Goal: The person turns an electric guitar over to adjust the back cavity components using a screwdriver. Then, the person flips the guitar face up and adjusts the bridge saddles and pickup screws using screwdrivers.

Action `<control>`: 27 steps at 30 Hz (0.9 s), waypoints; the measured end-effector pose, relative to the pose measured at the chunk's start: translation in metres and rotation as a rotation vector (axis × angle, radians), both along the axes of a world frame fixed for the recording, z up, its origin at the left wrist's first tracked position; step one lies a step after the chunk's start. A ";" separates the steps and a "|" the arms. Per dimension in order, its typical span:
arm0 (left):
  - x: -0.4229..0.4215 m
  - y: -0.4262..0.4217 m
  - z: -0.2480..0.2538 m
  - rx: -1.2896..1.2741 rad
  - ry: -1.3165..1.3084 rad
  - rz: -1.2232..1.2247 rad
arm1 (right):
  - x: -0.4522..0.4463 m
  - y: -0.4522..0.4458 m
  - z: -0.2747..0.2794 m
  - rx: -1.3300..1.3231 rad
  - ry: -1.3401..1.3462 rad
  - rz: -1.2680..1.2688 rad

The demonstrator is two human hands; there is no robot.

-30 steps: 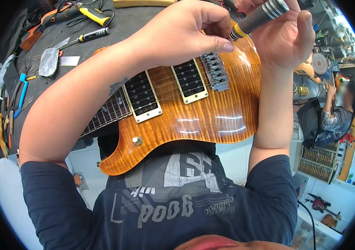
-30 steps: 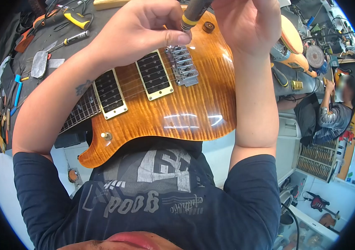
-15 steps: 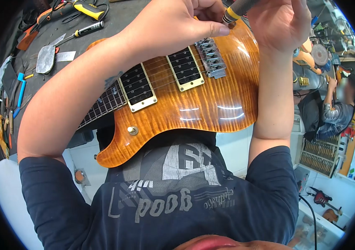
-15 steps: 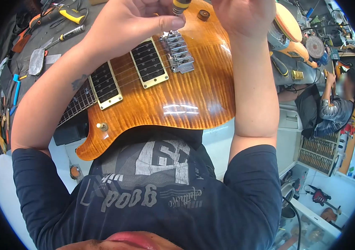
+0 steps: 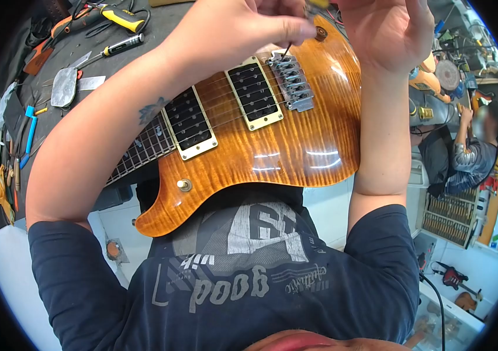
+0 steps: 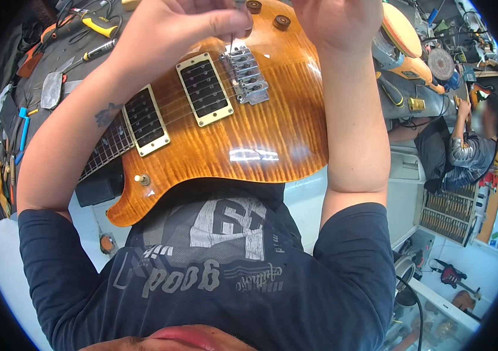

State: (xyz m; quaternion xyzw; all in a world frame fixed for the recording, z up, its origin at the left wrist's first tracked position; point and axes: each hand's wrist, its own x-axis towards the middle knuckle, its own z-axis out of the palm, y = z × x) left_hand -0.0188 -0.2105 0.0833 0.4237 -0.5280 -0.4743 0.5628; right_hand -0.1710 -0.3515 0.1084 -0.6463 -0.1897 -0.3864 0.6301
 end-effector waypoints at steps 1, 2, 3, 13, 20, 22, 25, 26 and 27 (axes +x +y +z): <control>0.002 -0.002 0.001 0.006 -0.012 -0.002 | 0.000 0.002 -0.001 0.021 0.002 -0.024; 0.006 -0.005 0.002 0.012 -0.024 -0.004 | -0.002 -0.004 -0.002 -0.001 0.006 0.010; 0.008 -0.006 0.003 0.017 -0.036 -0.007 | -0.001 -0.002 -0.001 0.009 0.005 -0.044; -0.001 -0.003 0.001 -0.041 -0.268 -0.204 | 0.000 -0.008 -0.001 -0.103 -0.072 -0.002; -0.007 -0.006 -0.006 0.004 -0.239 -0.234 | 0.010 -0.017 -0.001 -0.149 -0.078 0.228; -0.007 -0.004 -0.003 -0.018 -0.226 -0.237 | 0.012 -0.028 -0.006 -0.191 -0.081 0.276; -0.008 -0.004 -0.006 -0.033 -0.237 -0.234 | 0.010 -0.027 -0.007 -0.207 -0.072 0.296; -0.008 -0.006 -0.009 -0.037 -0.246 -0.231 | 0.009 -0.024 -0.006 -0.212 -0.067 0.297; -0.008 -0.007 -0.012 -0.054 -0.225 -0.247 | 0.009 -0.023 -0.003 -0.223 -0.061 0.297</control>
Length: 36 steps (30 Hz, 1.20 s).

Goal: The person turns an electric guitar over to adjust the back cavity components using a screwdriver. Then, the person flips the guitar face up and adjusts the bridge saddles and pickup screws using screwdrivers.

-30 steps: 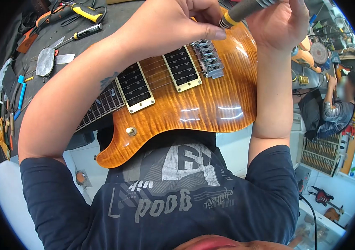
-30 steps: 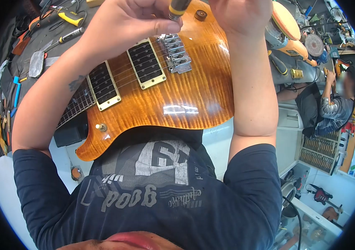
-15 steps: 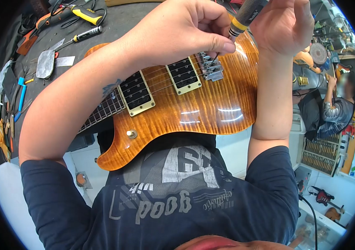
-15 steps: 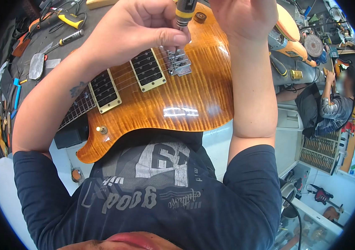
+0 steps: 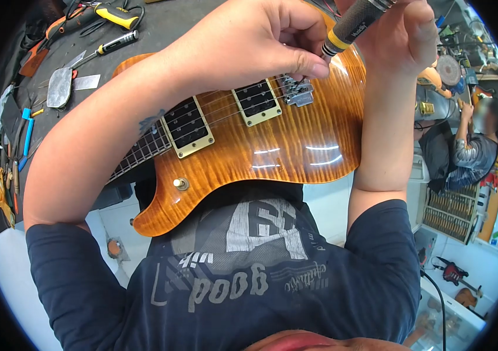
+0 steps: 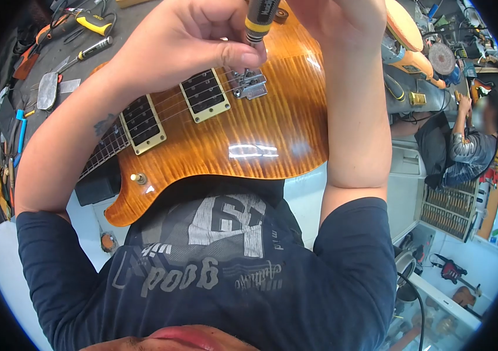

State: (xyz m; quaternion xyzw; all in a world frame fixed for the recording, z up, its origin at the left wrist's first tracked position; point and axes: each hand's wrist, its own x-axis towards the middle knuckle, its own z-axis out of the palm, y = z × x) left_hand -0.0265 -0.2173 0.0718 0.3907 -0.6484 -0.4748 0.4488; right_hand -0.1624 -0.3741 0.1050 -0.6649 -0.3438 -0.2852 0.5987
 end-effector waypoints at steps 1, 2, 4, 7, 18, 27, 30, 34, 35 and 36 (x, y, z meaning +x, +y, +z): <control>0.001 -0.001 -0.004 -0.011 0.023 -0.019 | 0.000 -0.001 -0.001 0.003 0.006 0.021; 0.001 -0.002 -0.006 -0.024 0.046 -0.037 | 0.000 -0.003 -0.002 0.005 0.013 0.042; 0.002 -0.005 -0.008 -0.032 0.062 -0.056 | 0.003 -0.010 -0.004 0.033 0.029 0.102; -0.001 0.003 0.003 -0.042 0.041 -0.029 | 0.000 0.003 0.001 0.073 0.033 0.094; 0.001 -0.004 0.001 -0.016 0.017 -0.059 | -0.001 -0.009 0.001 -0.025 0.042 0.082; 0.001 0.000 0.007 0.059 0.049 -0.047 | 0.000 -0.010 0.003 -0.034 0.009 0.139; -0.003 -0.007 -0.007 -0.006 0.135 -0.078 | -0.001 0.008 0.008 0.018 0.043 0.179; -0.003 -0.007 -0.007 -0.090 0.048 -0.033 | 0.004 0.007 0.004 0.007 -0.017 0.181; -0.002 -0.005 -0.005 -0.046 0.059 -0.042 | 0.001 0.009 0.005 0.000 -0.011 0.137; -0.001 -0.003 0.000 -0.002 0.069 -0.049 | -0.001 0.011 0.006 -0.007 -0.005 0.094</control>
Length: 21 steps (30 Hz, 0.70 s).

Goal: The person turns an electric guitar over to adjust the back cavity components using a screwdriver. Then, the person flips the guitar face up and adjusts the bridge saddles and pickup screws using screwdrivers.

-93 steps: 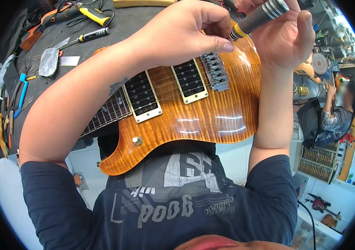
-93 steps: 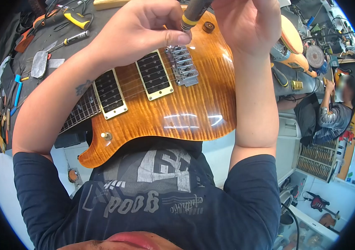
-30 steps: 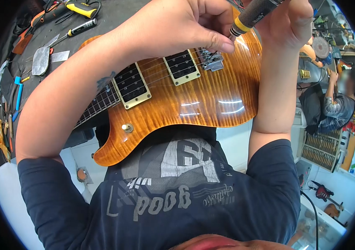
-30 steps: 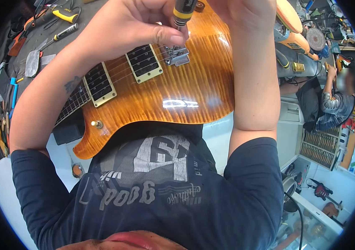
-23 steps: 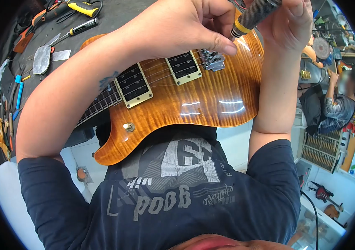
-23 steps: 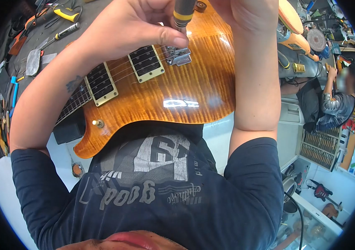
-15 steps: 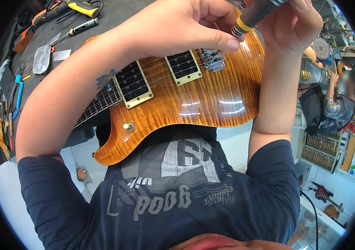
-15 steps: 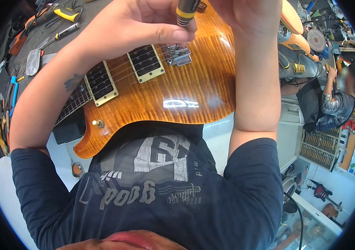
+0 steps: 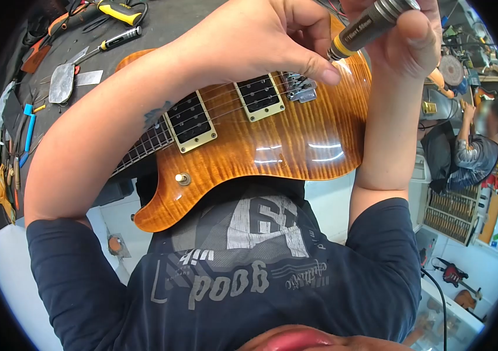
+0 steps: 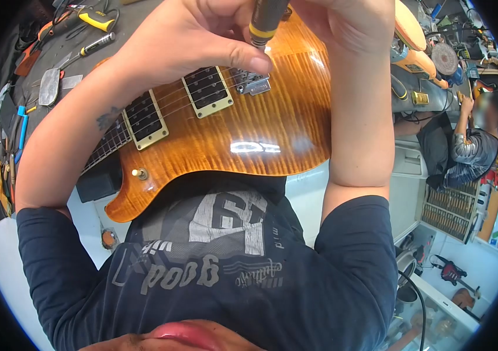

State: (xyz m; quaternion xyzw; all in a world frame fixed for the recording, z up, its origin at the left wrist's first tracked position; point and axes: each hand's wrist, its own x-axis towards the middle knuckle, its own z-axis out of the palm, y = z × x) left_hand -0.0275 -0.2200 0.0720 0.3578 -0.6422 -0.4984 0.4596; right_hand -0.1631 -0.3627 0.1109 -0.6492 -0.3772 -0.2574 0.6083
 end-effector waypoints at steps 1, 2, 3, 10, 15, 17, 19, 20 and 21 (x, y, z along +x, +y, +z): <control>-0.001 0.007 0.008 0.085 0.047 -0.003 | -0.005 0.001 0.004 -0.006 0.029 -0.045; -0.002 0.011 0.013 0.170 0.095 -0.007 | -0.004 -0.006 0.001 -0.006 0.021 -0.016; -0.001 0.010 0.012 0.167 0.112 -0.026 | -0.003 -0.012 -0.002 -0.006 0.012 0.014; 0.006 0.002 0.007 0.026 -0.004 -0.049 | 0.004 -0.035 -0.014 -0.057 -0.051 0.081; 0.006 -0.011 -0.017 -0.081 0.112 -0.089 | 0.006 -0.018 -0.008 0.019 0.018 0.210; 0.005 -0.013 -0.019 -0.145 0.093 -0.066 | 0.007 -0.013 -0.008 0.058 0.025 0.241; 0.005 -0.004 -0.004 -0.041 0.042 -0.038 | 0.006 -0.005 -0.008 0.108 0.045 0.249; 0.005 0.000 0.003 0.051 0.008 -0.023 | 0.005 -0.004 -0.007 0.122 0.056 0.256; 0.006 0.000 0.003 0.063 -0.032 -0.033 | 0.005 -0.005 -0.004 0.114 0.068 0.267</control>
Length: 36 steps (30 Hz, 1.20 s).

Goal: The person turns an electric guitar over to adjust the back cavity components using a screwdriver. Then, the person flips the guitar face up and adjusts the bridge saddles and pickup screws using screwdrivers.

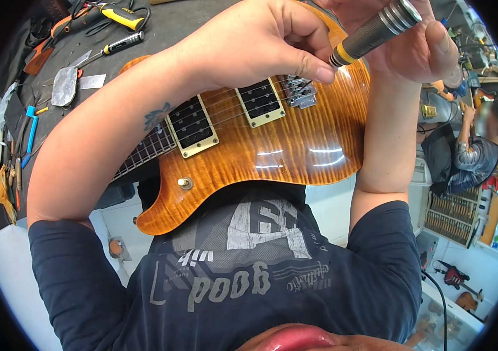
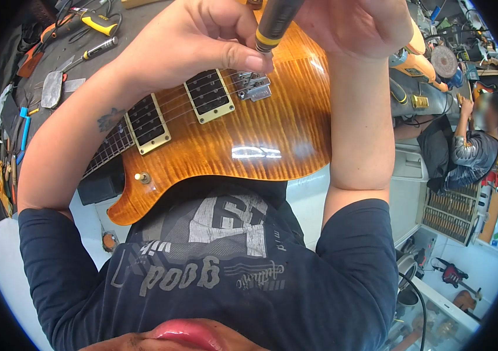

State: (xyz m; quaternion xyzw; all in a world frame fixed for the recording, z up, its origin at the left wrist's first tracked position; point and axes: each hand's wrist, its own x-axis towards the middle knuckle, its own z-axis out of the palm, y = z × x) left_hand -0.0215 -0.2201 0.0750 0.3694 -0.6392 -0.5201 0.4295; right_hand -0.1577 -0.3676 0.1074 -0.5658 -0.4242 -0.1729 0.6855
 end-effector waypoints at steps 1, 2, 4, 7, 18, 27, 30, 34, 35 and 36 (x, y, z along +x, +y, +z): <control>0.000 -0.001 0.000 0.011 -0.040 -0.010 | 0.001 -0.004 -0.002 -0.004 -0.003 0.003; 0.001 -0.002 -0.001 0.021 -0.080 -0.021 | 0.001 -0.009 -0.005 -0.008 -0.007 0.007; -0.001 -0.005 -0.009 -0.120 -0.002 -0.076 | 0.006 -0.025 -0.020 -0.030 -0.041 0.009; -0.001 0.005 0.001 -0.216 -0.053 -0.075 | 0.008 -0.028 -0.017 -0.108 -0.089 0.061; -0.001 0.005 -0.001 -0.044 0.037 -0.015 | 0.000 -0.002 0.000 0.017 0.070 -0.005; -0.004 0.013 0.008 -0.137 -0.089 -0.023 | -0.001 -0.018 -0.014 -0.081 -0.021 -0.023; 0.001 0.007 0.006 -0.050 -0.041 -0.094 | 0.002 -0.024 -0.015 -0.089 -0.063 0.047; -0.001 0.004 0.000 -0.095 -0.041 -0.057 | 0.000 -0.021 -0.011 -0.047 -0.003 0.048; 0.000 0.005 0.004 -0.122 -0.084 -0.033 | 0.000 -0.021 -0.010 -0.031 0.010 0.053; -0.001 0.005 0.003 -0.116 -0.094 -0.025 | 0.003 -0.023 -0.010 -0.017 0.001 0.075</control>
